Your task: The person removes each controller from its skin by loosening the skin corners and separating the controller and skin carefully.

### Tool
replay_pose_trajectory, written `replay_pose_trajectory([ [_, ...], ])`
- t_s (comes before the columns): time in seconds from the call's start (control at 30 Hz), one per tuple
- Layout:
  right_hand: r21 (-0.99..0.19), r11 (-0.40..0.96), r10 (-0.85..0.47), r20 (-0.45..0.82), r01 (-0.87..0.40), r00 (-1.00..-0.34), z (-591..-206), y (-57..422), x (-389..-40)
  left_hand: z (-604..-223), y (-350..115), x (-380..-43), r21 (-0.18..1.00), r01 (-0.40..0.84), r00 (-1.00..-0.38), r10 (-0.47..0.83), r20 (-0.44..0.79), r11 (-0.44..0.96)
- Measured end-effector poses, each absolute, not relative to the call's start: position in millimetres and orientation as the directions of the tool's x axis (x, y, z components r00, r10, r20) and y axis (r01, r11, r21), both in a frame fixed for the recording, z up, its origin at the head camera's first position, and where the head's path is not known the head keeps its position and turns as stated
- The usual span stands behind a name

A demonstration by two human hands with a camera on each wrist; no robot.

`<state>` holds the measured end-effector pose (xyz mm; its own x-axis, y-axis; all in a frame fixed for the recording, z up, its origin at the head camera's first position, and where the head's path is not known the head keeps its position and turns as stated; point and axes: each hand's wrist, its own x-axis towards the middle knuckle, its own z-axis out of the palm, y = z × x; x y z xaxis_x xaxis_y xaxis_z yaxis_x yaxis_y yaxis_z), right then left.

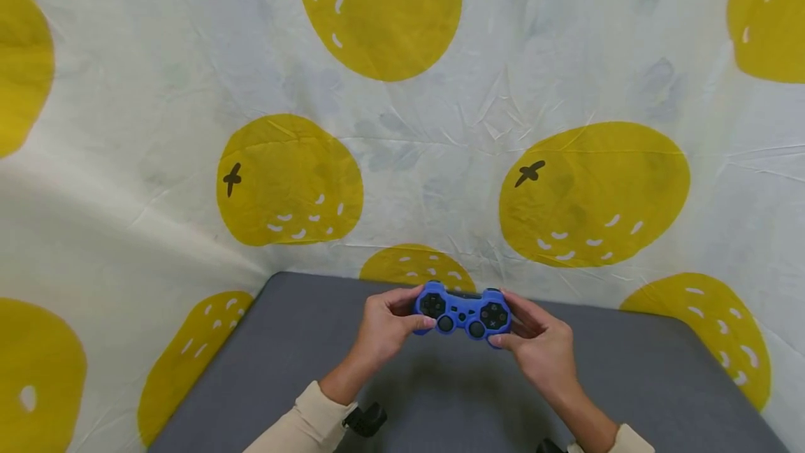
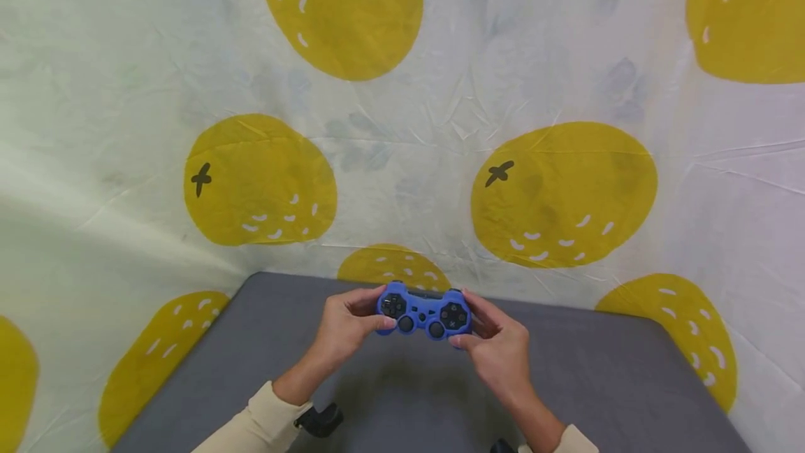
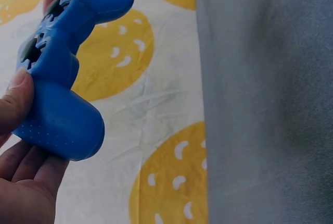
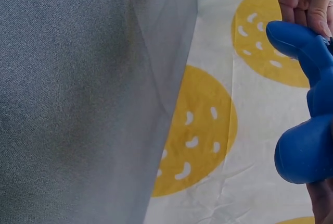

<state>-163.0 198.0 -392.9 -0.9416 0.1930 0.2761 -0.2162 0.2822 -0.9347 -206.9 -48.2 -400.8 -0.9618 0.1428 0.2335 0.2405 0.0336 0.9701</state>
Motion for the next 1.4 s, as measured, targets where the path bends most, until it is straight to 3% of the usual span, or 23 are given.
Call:
replay_pose_trajectory([
  [0.4, -0.867, 0.247, 0.243, 0.488, -0.433, -0.839, -397, 195, -160, -396, -46, -204, 0.947, 0.320, -0.938, 0.136, 0.319, -0.016],
  [0.63, -0.696, 0.265, 0.157, 0.714, -0.667, -0.682, -405, 200, -163, -398, -45, -199, 0.921, 0.384, -0.912, 0.127, 0.390, -0.070],
  [0.77, -0.638, 0.258, 0.132, 0.767, -0.725, -0.628, -408, 201, -164, -400, -44, -198, 0.903, 0.418, -0.896, 0.122, 0.428, -0.099],
  [1.1, -0.592, 0.162, 0.128, 0.806, -0.790, -0.578, -412, 200, -167, -401, -47, -199, 0.860, 0.503, -0.849, 0.140, 0.510, -0.083],
  [1.4, -0.625, 0.209, 0.112, 0.780, -0.753, -0.616, -415, 198, -161, -406, -53, -196, 0.869, 0.492, -0.854, 0.165, 0.493, -0.049],
])
